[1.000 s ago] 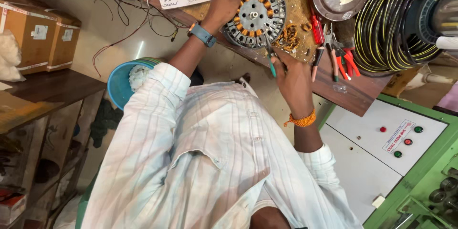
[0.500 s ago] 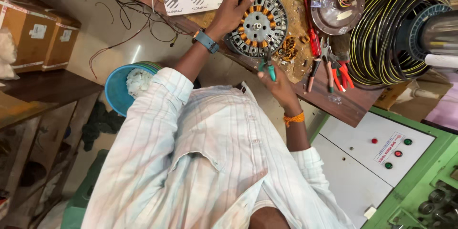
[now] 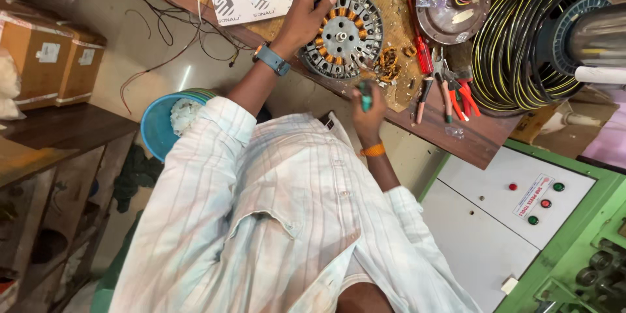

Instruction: The person uses pliers to remove copper wire from the slots of a circular electrical component, likely a motor stator. They repeatedly grip and pull the wire, rotating the component to access different slots.

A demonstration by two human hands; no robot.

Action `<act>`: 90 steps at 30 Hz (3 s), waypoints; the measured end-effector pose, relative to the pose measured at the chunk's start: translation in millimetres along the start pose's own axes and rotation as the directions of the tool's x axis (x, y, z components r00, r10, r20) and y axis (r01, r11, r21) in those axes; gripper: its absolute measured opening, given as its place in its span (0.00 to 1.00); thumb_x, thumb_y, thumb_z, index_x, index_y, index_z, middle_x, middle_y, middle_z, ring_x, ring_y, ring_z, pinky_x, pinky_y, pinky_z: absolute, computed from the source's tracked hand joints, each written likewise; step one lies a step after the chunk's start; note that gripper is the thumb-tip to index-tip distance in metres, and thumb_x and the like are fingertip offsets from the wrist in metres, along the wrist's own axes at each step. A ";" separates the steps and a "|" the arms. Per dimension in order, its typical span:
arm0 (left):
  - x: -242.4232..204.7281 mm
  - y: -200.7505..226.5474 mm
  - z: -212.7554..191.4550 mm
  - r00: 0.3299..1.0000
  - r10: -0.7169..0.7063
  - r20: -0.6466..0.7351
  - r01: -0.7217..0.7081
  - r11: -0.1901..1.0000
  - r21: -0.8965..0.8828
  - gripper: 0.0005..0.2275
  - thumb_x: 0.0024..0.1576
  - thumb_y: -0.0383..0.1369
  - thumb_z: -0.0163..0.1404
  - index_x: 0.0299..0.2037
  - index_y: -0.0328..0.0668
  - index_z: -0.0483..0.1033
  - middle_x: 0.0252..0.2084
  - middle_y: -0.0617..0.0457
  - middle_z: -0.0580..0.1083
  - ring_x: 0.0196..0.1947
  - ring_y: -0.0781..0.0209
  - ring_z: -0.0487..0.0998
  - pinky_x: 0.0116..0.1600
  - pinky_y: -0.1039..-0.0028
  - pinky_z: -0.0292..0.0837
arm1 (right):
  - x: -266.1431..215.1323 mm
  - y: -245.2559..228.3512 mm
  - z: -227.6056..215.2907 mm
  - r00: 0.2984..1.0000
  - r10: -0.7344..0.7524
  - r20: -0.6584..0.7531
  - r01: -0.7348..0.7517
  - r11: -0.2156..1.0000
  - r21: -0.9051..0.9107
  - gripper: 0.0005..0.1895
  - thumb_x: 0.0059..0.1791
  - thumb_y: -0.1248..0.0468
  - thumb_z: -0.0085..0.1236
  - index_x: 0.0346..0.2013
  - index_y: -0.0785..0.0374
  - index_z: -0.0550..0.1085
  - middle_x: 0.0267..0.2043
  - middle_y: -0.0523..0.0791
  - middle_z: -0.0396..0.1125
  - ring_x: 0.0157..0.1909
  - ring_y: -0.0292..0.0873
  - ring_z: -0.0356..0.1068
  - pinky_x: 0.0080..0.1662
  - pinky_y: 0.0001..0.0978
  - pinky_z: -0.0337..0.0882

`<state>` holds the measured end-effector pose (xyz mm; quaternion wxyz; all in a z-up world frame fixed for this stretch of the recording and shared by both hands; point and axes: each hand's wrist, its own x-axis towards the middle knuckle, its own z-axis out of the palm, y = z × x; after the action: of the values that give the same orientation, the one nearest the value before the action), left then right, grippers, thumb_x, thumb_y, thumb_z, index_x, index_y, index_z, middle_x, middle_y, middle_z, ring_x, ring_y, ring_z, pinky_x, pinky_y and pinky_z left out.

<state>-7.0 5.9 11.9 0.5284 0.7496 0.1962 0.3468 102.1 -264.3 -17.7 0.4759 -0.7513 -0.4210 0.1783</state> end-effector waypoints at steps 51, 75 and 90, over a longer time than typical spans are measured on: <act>-8.6 3.2 14.6 0.952 -0.165 -0.260 0.166 0.986 -0.017 0.10 0.64 0.40 0.53 0.49 0.52 0.85 0.45 0.51 0.83 0.44 0.56 0.84 0.51 0.63 0.80 | 38.0 -166.9 -79.3 0.947 0.153 0.283 0.002 0.876 -0.483 0.16 0.56 0.62 0.58 0.56 0.66 0.77 0.39 0.59 0.74 0.33 0.54 0.74 0.40 0.43 0.71; -5.9 -2.7 19.1 0.952 -0.088 -0.294 0.079 0.996 -0.041 0.09 0.64 0.39 0.54 0.47 0.48 0.84 0.49 0.50 0.82 0.50 0.52 0.82 0.58 0.62 0.77 | 25.1 -74.1 -48.4 0.725 0.344 0.597 -0.447 0.894 0.028 0.25 0.57 0.52 0.53 0.63 0.64 0.70 0.46 0.47 0.69 0.50 0.41 0.66 0.54 0.33 0.65; -7.7 -9.4 16.7 0.967 0.014 -0.256 -0.009 1.000 0.023 0.09 0.68 0.38 0.52 0.48 0.45 0.81 0.44 0.51 0.81 0.42 0.54 0.82 0.51 0.63 0.78 | 10.6 -43.9 -12.3 0.971 -0.142 0.192 0.198 0.928 -0.316 0.18 0.55 0.57 0.58 0.47 0.70 0.69 0.47 0.57 0.64 0.50 0.60 0.65 0.53 0.49 0.65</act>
<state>0.6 -6.6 -2.6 0.4884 0.7054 0.2623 0.4416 96.2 -254.3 27.6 0.3193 -0.7639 -0.5467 0.1246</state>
